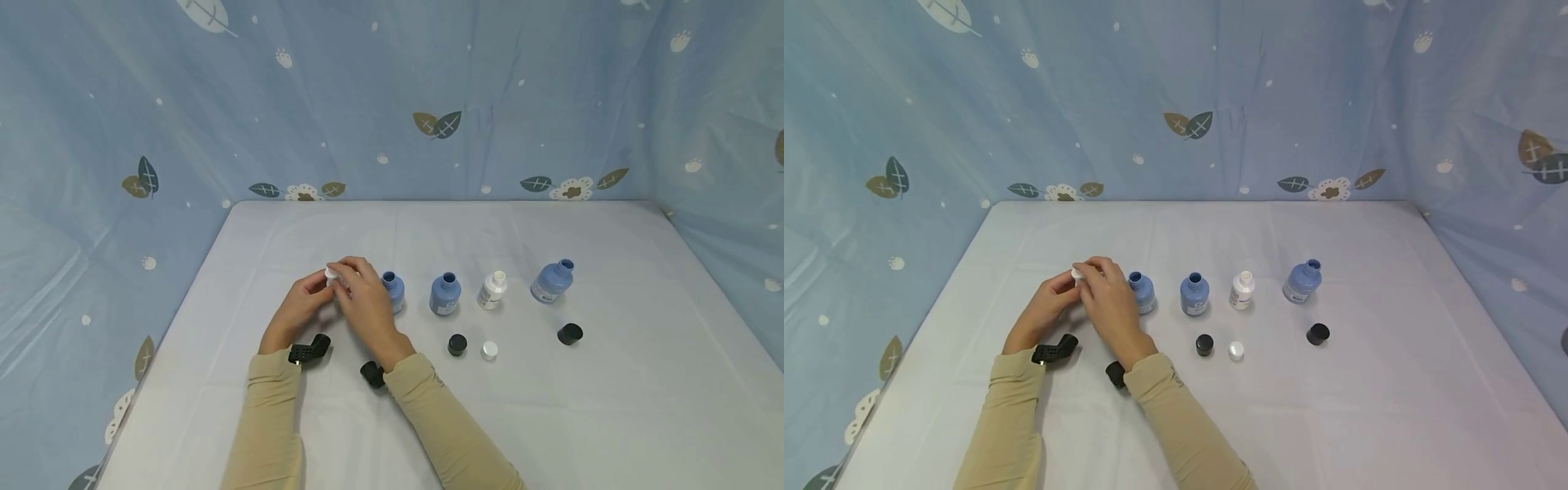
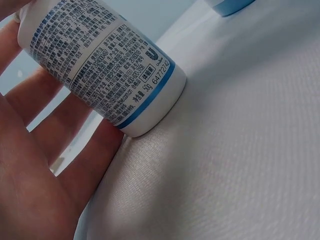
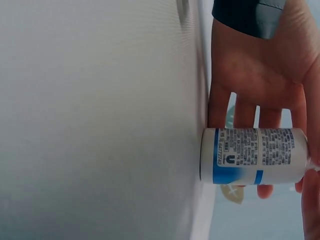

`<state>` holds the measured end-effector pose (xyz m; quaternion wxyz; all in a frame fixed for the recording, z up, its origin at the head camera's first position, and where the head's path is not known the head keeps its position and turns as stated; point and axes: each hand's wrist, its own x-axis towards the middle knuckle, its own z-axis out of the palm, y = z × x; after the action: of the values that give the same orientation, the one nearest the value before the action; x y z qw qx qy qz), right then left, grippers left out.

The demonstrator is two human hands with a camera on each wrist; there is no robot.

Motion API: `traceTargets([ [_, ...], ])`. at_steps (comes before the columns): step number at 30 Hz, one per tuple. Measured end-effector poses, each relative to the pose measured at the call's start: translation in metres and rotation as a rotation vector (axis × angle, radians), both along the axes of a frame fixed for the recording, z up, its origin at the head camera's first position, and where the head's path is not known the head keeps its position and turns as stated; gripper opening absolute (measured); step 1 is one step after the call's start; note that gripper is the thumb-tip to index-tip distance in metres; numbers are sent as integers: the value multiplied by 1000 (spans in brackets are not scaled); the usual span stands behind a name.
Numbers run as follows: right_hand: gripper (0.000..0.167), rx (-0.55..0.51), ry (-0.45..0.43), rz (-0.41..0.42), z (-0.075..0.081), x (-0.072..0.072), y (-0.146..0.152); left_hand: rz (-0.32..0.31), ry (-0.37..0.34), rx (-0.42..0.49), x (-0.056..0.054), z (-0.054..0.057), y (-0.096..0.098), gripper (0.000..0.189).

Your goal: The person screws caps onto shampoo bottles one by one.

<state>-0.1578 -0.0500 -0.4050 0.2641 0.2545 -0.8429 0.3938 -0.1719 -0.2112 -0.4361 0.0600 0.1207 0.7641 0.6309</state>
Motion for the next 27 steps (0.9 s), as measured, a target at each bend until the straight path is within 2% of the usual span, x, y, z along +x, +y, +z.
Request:
traceTargets([
  [3, 27, 38, 15, 13, 0, 1, -3, -8, 14, -10, 1, -1, -3, 42],
  [6, 26, 62, 23, 21, 0, 1, -4, 11, 18, -40, 2, 0, -4, 40],
  [10, 27, 61, 19, 13, 2, 2, -3, 25, -8, -70, 3, 4, -2, 38],
  [16, 26, 55, 45, -5, 1, 2, 1, 16, -31, -46, 3, 10, 4, 37],
  [20, 24, 29, 57, -9, -1, 0, 0, 35, -17, -69, 2, 9, 4, 39],
  [24, 25, 5, 50, -7, -2, -1, -1, 53, 7, -109, 0, 2, 2, 37],
  [27, 26, 8, 41, -6, -3, 0, -1, 55, 14, -118, 1, 2, 1, 36],
])
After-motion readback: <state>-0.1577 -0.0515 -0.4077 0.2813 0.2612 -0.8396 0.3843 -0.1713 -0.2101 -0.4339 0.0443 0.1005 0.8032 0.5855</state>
